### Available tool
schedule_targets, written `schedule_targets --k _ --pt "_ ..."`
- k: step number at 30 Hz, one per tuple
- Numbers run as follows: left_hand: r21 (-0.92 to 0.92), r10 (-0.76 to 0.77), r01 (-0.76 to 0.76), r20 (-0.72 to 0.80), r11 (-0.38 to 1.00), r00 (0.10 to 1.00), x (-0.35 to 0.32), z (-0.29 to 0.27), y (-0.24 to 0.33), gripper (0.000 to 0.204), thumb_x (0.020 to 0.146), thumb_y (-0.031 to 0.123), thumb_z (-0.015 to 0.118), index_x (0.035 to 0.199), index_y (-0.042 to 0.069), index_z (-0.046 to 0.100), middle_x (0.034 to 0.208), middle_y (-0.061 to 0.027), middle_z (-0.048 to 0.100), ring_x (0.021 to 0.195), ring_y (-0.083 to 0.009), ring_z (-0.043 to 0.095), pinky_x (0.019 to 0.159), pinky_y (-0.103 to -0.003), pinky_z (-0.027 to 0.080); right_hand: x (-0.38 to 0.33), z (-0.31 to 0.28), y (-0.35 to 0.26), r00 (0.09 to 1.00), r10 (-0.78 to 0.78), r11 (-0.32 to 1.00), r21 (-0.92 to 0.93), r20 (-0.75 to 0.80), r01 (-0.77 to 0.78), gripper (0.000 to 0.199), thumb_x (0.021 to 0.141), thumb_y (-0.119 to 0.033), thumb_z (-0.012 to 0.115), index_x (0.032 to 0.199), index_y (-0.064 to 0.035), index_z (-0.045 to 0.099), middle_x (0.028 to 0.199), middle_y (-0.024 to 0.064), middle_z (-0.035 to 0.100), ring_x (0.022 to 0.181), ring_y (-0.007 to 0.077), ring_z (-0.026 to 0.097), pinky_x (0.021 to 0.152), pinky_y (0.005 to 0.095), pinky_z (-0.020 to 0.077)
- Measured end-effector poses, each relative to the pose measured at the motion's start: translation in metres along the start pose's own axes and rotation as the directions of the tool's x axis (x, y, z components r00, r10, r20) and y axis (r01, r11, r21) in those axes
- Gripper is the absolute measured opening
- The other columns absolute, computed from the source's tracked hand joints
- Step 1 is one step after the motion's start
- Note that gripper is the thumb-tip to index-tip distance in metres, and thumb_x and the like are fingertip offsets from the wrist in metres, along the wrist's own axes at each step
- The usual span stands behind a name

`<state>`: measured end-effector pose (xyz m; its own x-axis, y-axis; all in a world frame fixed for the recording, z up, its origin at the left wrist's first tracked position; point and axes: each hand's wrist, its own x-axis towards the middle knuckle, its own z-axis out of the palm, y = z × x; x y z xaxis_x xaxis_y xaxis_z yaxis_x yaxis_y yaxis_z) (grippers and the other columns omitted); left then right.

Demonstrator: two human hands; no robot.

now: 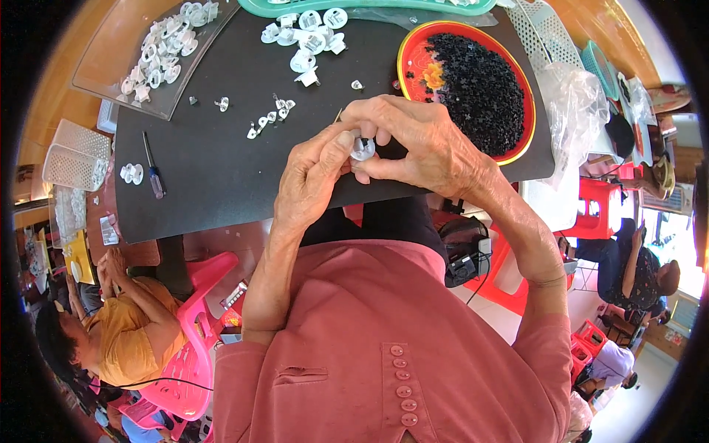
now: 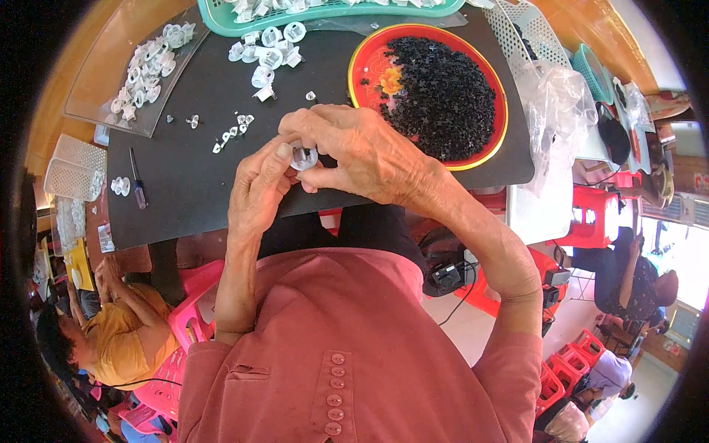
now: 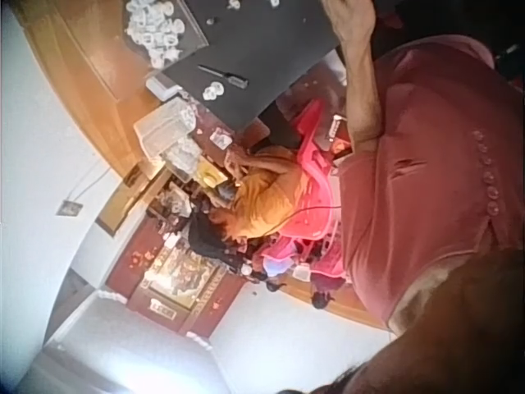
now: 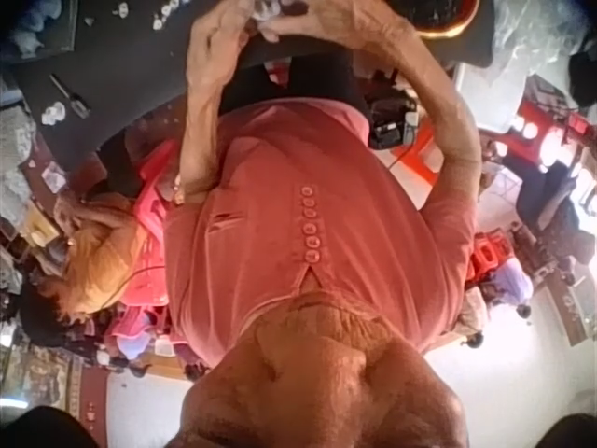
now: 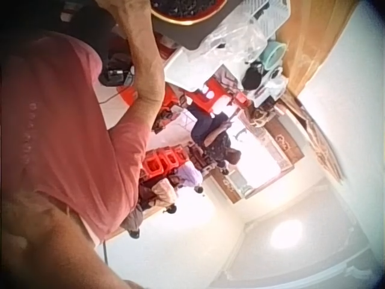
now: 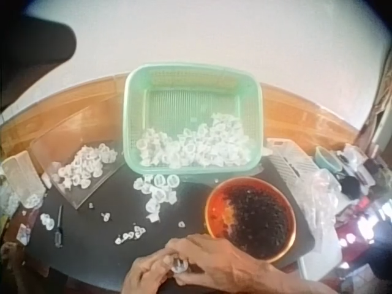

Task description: The person assembles small plastic components by inserting tiny parts into white plastic housings using a needle-like tool.

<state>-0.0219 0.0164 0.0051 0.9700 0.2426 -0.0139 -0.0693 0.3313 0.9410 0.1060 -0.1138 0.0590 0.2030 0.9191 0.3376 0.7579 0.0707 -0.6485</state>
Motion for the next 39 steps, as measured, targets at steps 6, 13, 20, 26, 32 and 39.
schedule_targets --k 6,13,20,26,32,39 --pt "-0.065 0.014 -0.015 -0.019 0.998 1.0 0.0 0.004 -0.001 0.037 0.1 0.027 0.044 0.114 -0.004 0.057 0.085 -0.0044 0.057 0.068 -0.0097 0.055 0.06 -0.021 0.041 -0.002 0.007 0.004 0.999 0.038 0.998 0.046 -0.036 -0.036 0.04 0.068 -0.007 0.071 0.101 -0.0042 0.05 0.08 0.0088 0.055 0.076 0.026 0.059 0.064 0.0362 0.0494" --pt "0.053 0.032 -0.031 -0.018 0.998 0.999 0.001 0.001 -0.004 0.035 0.1 0.026 0.042 0.113 -0.002 0.059 0.08 -0.0014 0.057 0.066 -0.0064 0.053 0.055 -0.019 0.036 -0.004 0.01 0.007 0.999 0.006 0.999 0.05 -0.053 -0.004 0.035 0.069 -0.006 0.071 0.096 -0.0037 0.049 0.08 0.0093 0.055 0.074 0.0266 0.058 0.064 0.0358 0.0487" --pt "0.109 0.031 -0.026 -0.047 0.994 0.998 0.001 0.003 -0.003 0.036 0.1 0.026 0.042 0.114 -0.002 0.058 0.079 -0.0016 0.057 0.066 -0.0065 0.053 0.055 -0.02 0.036 -0.005 0.013 0.004 0.993 0.048 0.998 0.047 -0.104 -0.043 0.033 0.069 -0.003 0.07 0.093 -0.0037 0.048 0.081 0.0096 0.055 0.074 0.0261 0.058 0.063 0.0356 0.0482" --pt "0.101 0.04 -0.036 -0.036 0.994 0.999 0.001 0.003 -0.002 0.037 0.1 0.027 0.042 0.115 -0.003 0.058 0.079 -0.0021 0.057 0.067 -0.0071 0.053 0.056 -0.02 0.037 -0.004 0.011 0.002 0.995 0.051 0.998 0.042 -0.08 -0.048 0.032 0.069 -0.002 0.069 0.093 -0.0032 0.049 0.08 0.0094 0.056 0.073 0.026 0.059 0.061 0.035 0.0487" --pt "0.119 0.021 -0.015 -0.05 0.993 0.999 0.001 0.003 -0.001 0.037 0.1 0.028 0.042 0.115 -0.003 0.057 0.082 -0.0033 0.059 0.068 -0.0079 0.054 0.059 -0.021 0.04 -0.003 0.013 0.005 0.994 0.04 0.996 0.084 -0.099 -0.032 0.032 0.068 0.001 0.07 0.093 -0.0031 0.051 0.079 0.008 0.057 0.07 0.019 0.06 0.061 0.0311 0.0503" --pt "-0.019 0.022 -0.025 -0.142 0.999 0.99 -0.001 0.007 -0.001 0.038 0.1 0.028 0.043 0.117 -0.004 0.055 0.09 -0.0063 0.06 0.075 -0.0105 0.057 0.072 -0.024 0.049 -0.008 0.017 0.002 0.972 0.078 0.993 0.102 -0.222 -0.056 0.031 0.069 -0.001 0.072 0.096 -0.0033 0.058 0.083 0.005 0.059 0.069 0.0129 0.059 0.062 0.0278 0.0502"
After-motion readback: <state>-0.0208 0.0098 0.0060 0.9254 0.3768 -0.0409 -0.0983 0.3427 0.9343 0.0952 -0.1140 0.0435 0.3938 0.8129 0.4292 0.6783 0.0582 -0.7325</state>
